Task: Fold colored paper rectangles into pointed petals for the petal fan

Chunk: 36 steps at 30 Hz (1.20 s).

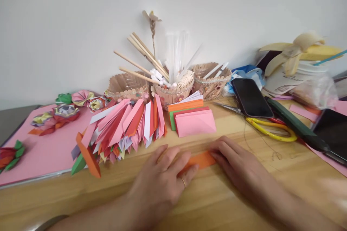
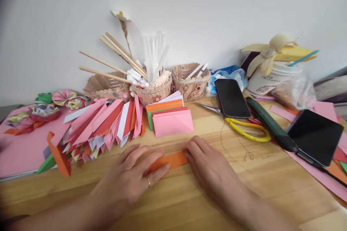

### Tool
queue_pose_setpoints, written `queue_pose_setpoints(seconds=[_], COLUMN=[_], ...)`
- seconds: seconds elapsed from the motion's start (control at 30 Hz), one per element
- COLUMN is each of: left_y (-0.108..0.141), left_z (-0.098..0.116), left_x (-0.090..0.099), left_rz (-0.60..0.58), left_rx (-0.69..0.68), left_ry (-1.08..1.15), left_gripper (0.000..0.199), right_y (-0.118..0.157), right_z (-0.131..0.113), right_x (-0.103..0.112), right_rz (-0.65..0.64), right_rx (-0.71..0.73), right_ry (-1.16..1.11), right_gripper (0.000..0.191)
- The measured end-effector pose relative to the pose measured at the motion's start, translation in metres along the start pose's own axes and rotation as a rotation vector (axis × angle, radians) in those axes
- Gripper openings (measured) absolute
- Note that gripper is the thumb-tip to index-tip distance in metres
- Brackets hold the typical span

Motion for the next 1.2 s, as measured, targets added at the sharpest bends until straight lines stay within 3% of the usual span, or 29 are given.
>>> queue_pose_setpoints(seconds=[0.1,0.2,0.27,0.47,0.7,0.97,1.13,1.2], left_y=[0.001,0.000,0.000,0.013,0.042,0.049,0.048,0.048], left_z=[-0.001,0.000,0.002,0.011,0.009,0.002,0.001,0.001], left_x=[-0.003,-0.004,-0.002,0.006,0.017,0.014,0.012,0.012], left_rz=[-0.008,-0.024,-0.029,-0.047,-0.061,-0.008,-0.009,-0.017], left_rx=[0.011,0.002,-0.015,-0.099,-0.090,-0.058,-0.073,-0.070], left_ry=[-0.033,-0.050,-0.061,-0.165,-0.276,-0.190,-0.165,-0.164], left_gripper=[0.026,0.025,0.025,0.032,0.035,0.030,0.027,0.028], right_y=[0.011,0.026,0.033,0.037,0.041,0.049,0.043,0.037], right_z=[-0.017,-0.041,-0.048,-0.045,-0.035,-0.019,-0.038,-0.057], right_x=[0.012,0.004,-0.004,-0.010,-0.008,0.006,0.018,0.012], right_rz=[0.074,-0.039,-0.119,-0.145,-0.086,0.020,0.175,0.147], right_rx=[0.140,0.336,0.370,0.330,0.268,0.186,0.167,0.240], right_ry=[0.089,0.231,0.298,0.365,0.338,0.456,0.478,0.464], right_gripper=[0.025,0.042,0.051,0.052,0.052,0.047,0.048,0.050])
Point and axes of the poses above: each hand's wrist, its own y-axis away from the middle knuckle, its own x-axis out of the back of the hand, z = x × y, the point moved 7 cm from there along -y, towards the middle knuckle, and after that the axes turned 8 degrees about y, right-handed, at the moved point
